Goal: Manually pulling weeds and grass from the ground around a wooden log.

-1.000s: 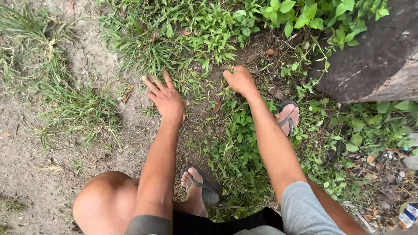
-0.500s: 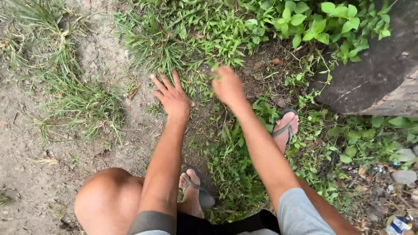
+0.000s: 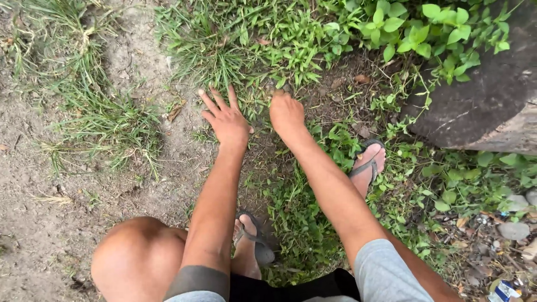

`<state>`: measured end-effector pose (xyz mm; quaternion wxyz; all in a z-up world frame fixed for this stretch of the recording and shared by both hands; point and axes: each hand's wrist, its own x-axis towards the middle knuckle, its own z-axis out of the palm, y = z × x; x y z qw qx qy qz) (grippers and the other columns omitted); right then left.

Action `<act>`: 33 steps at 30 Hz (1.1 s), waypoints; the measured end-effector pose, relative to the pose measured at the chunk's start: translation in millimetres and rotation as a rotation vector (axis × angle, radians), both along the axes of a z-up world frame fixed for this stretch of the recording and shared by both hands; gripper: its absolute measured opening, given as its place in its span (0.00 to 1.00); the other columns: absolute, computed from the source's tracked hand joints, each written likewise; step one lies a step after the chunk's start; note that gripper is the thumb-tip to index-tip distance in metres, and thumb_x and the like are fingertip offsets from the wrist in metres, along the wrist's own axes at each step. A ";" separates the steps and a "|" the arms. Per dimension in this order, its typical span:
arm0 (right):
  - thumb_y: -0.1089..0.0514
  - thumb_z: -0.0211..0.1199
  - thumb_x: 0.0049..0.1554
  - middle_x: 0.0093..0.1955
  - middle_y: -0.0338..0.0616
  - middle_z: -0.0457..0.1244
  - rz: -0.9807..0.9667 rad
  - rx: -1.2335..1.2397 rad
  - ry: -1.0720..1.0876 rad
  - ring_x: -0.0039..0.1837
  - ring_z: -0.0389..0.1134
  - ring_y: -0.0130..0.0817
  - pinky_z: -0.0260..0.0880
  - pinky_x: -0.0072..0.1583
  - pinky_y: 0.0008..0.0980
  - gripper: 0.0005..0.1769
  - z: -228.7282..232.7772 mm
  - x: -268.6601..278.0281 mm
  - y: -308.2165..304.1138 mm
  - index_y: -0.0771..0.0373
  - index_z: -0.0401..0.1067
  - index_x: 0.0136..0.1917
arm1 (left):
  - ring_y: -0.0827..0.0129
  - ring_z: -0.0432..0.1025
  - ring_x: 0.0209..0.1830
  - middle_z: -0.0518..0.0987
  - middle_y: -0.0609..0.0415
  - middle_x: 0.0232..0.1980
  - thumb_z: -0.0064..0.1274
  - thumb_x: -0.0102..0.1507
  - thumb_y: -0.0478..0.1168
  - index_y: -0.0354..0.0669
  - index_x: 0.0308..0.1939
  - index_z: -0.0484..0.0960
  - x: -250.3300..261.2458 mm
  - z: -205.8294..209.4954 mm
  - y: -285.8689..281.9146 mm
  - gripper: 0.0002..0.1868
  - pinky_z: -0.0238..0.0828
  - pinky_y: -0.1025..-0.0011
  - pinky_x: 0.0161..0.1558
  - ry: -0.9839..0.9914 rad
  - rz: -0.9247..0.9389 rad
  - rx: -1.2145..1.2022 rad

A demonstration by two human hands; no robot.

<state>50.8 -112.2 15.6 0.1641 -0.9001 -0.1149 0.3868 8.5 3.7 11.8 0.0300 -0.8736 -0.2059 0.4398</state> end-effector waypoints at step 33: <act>0.51 0.43 0.71 0.26 0.28 0.55 -0.049 0.258 0.413 0.24 0.58 0.27 0.71 0.41 0.28 0.19 43.3 -18.6 -123.2 0.55 0.70 0.43 | 0.35 0.33 0.81 0.48 0.37 0.82 0.53 0.67 0.38 0.56 0.82 0.50 -11.8 -1.5 -5.5 0.41 0.50 0.41 0.66 -0.138 0.019 0.063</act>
